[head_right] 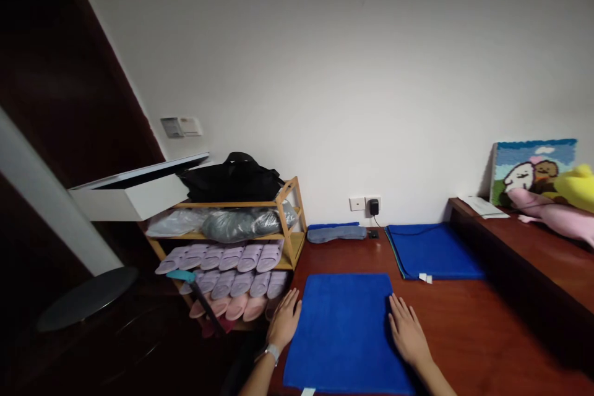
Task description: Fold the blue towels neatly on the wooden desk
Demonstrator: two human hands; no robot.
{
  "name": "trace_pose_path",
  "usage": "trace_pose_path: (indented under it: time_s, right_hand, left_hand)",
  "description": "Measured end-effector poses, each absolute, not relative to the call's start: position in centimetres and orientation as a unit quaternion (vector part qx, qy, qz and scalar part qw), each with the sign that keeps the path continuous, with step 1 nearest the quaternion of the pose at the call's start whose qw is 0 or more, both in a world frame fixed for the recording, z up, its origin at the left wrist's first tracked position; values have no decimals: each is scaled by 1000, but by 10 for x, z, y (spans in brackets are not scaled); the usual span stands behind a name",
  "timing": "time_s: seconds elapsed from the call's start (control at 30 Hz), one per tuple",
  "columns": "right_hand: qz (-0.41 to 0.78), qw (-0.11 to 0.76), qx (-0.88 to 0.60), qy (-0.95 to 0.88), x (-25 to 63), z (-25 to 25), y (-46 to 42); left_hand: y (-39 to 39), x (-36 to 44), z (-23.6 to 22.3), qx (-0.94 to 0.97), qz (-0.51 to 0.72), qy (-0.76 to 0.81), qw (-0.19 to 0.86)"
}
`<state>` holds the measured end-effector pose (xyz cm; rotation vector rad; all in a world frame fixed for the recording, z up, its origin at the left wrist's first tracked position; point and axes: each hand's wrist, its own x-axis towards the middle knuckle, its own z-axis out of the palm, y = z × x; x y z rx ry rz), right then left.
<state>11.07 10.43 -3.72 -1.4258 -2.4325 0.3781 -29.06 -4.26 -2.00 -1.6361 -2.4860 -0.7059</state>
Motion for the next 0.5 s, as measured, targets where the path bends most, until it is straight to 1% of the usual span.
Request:
trace_pose_path:
  time_s: [0.1, 0.2, 0.5]
  right_hand:
    - [146, 163, -520, -825, 142, -51, 82]
    - [149, 172, -526, -819, 157, -50, 67]
    - [135, 172, -525, -823, 153, -36, 58]
  left_hand:
    - [-41, -292, -21, -538, -238, -807, 44]
    - [-39, -294, -22, -538, -245, -805, 46]
    - [-38, -297, -19, -546, -244, -800, 53]
